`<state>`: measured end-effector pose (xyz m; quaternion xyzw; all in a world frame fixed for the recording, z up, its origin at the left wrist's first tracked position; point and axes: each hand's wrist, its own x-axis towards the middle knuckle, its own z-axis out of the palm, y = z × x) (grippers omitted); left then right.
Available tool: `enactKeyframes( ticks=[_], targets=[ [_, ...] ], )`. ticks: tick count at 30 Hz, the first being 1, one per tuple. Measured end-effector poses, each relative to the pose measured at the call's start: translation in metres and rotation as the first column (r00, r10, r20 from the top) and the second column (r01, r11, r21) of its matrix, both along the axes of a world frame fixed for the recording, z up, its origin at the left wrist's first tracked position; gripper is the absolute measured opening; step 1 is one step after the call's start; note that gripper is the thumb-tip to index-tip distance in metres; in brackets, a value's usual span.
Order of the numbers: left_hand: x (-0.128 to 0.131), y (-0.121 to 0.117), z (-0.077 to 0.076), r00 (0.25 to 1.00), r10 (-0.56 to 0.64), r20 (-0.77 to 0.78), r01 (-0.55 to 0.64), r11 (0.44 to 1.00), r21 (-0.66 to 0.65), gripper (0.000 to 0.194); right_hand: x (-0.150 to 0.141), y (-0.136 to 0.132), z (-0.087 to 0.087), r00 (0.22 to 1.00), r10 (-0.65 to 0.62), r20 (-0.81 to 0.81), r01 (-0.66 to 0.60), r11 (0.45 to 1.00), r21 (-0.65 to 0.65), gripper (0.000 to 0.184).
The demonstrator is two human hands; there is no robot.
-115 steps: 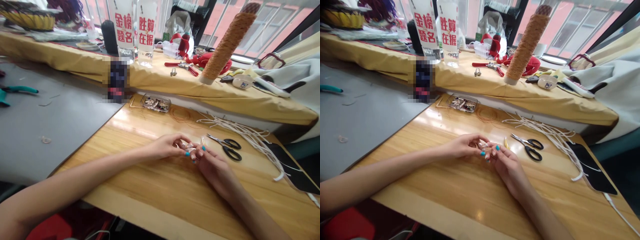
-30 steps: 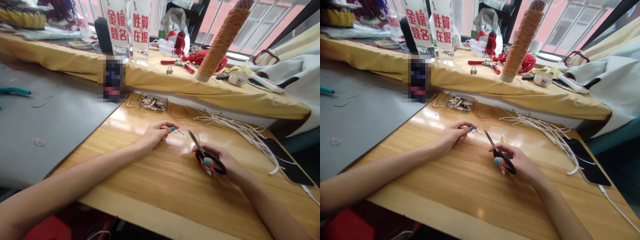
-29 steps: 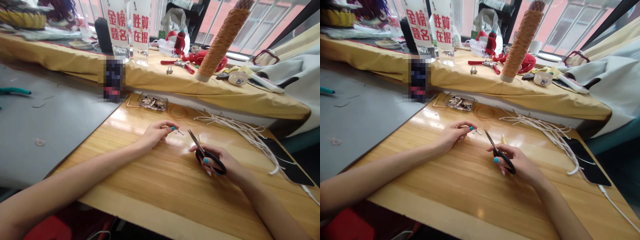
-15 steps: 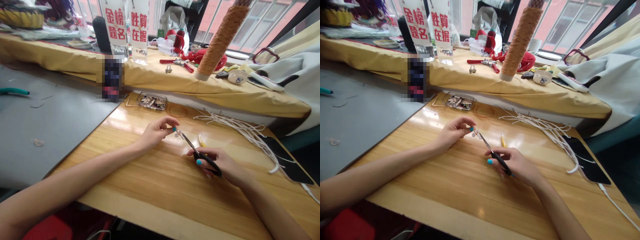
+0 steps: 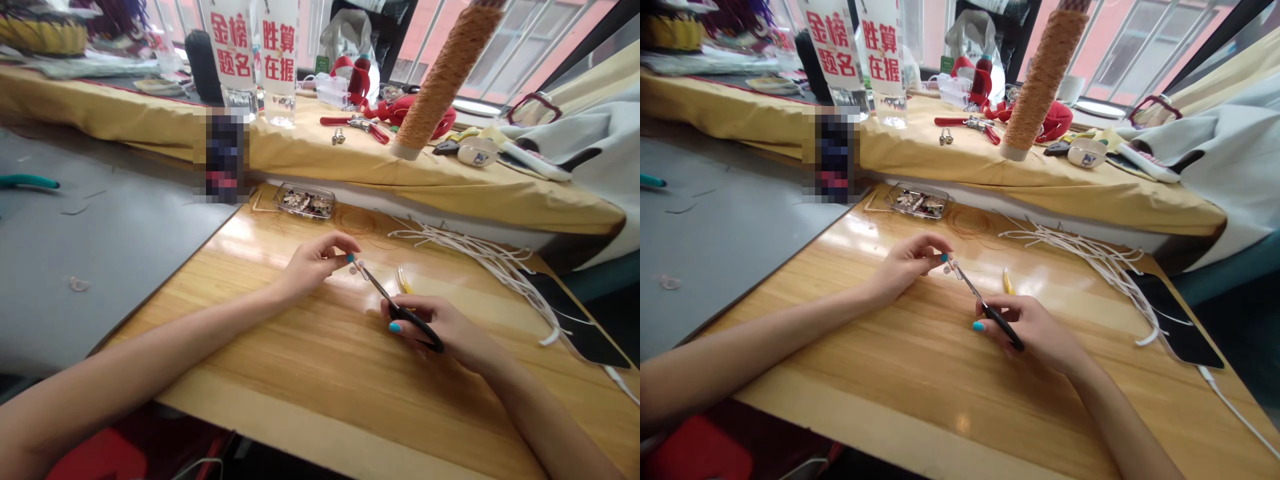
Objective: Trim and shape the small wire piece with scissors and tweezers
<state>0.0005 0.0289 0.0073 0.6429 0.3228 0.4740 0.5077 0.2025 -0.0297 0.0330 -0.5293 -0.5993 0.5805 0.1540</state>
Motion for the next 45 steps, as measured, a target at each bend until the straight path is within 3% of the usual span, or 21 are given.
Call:
enactKeyframes(
  ticks=[15,28,45],
  targets=[
    [0.0001,-0.0015,0.002,1.0,0.003,-0.017,-0.004,1.0,-0.009,0.011,-0.002,-0.0031,-0.0024,1.0,0.02,0.01,-0.021,0.999,0.032,0.025],
    [-0.0009,-0.0022,0.0021,0.999,-0.007,-0.031,0.007,1.0,-0.001,0.011,-0.0015,-0.0006,-0.0032,0.995,-0.098,0.007,0.098,0.993,-0.059,0.029],
    [-0.0006,-0.0024,0.0034,0.997,-0.024,-0.074,0.027,0.999,0.04,0.008,-0.0001,0.0002,-0.0022,0.998,-0.054,0.035,0.055,0.998,-0.035,0.032]
  ],
)
